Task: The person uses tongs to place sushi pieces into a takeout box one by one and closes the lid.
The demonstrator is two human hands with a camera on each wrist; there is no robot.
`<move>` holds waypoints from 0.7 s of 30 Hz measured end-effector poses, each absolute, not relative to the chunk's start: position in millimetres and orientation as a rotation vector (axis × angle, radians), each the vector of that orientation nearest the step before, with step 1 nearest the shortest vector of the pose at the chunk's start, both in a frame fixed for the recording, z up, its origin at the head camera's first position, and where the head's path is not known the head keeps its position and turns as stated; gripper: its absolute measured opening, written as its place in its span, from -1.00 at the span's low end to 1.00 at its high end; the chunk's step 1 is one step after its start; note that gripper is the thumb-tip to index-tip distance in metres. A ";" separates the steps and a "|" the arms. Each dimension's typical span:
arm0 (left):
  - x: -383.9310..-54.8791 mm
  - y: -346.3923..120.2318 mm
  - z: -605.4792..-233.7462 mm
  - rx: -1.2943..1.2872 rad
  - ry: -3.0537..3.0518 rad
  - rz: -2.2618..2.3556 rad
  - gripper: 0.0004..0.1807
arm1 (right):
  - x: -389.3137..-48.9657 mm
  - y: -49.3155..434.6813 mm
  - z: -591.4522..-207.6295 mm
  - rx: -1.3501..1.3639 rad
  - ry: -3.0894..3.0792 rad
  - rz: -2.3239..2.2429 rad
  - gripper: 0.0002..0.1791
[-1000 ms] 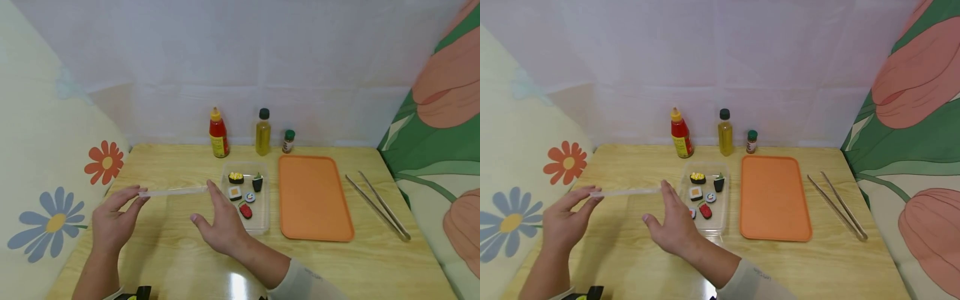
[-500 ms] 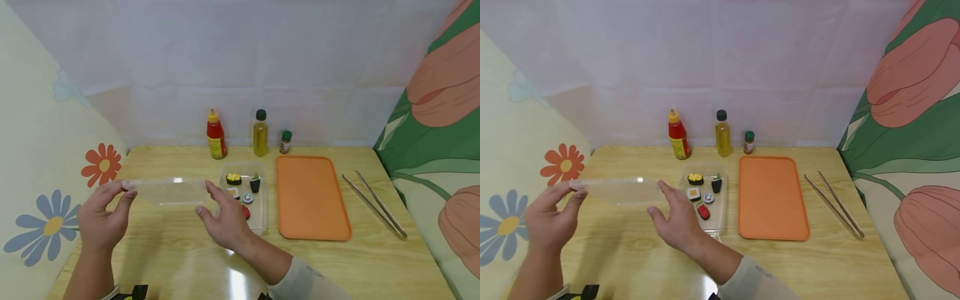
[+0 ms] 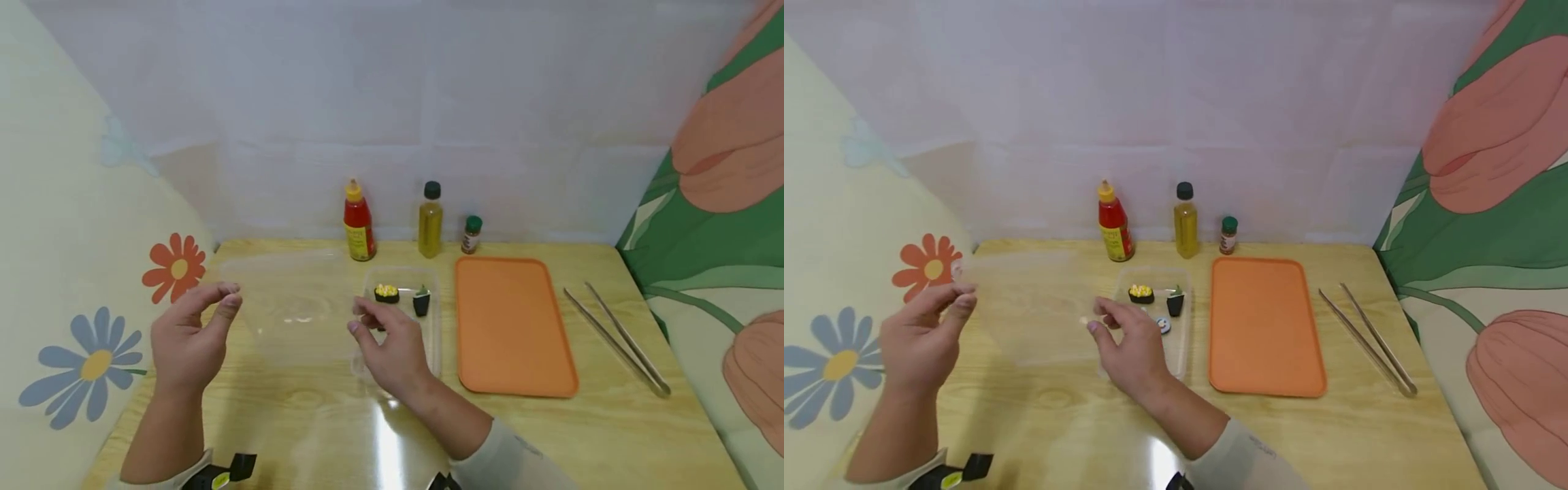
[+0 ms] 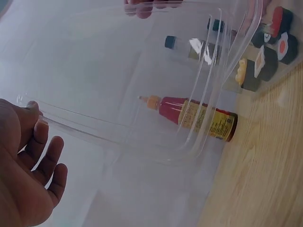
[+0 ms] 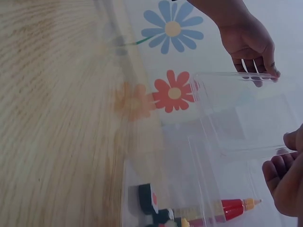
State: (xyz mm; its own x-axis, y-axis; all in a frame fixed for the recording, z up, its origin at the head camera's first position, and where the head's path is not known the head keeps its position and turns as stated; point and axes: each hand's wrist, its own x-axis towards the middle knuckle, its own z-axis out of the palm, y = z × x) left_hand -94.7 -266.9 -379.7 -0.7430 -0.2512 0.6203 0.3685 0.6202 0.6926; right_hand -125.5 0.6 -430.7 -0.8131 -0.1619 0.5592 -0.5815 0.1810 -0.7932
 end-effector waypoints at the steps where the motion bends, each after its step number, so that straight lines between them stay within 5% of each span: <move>1: -95.8 -263.6 -379.3 -0.066 -2.148 -1.142 -0.86 | -127.2 2.6 -430.5 0.692 -2.097 1.678 -0.67; 21: -122.4 -209.5 -414.4 -0.132 -2.483 -1.394 -0.71 | -131.5 62.2 -433.8 0.298 -2.187 1.714 -0.78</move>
State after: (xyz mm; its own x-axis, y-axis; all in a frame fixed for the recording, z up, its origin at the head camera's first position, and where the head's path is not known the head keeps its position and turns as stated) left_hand -122.4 -209.5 -414.4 -0.9536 -0.0614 0.2949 0.2198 0.5277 0.8205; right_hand -131.5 62.2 -433.8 -0.9184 0.0463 0.3930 -0.3706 0.2478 -0.8952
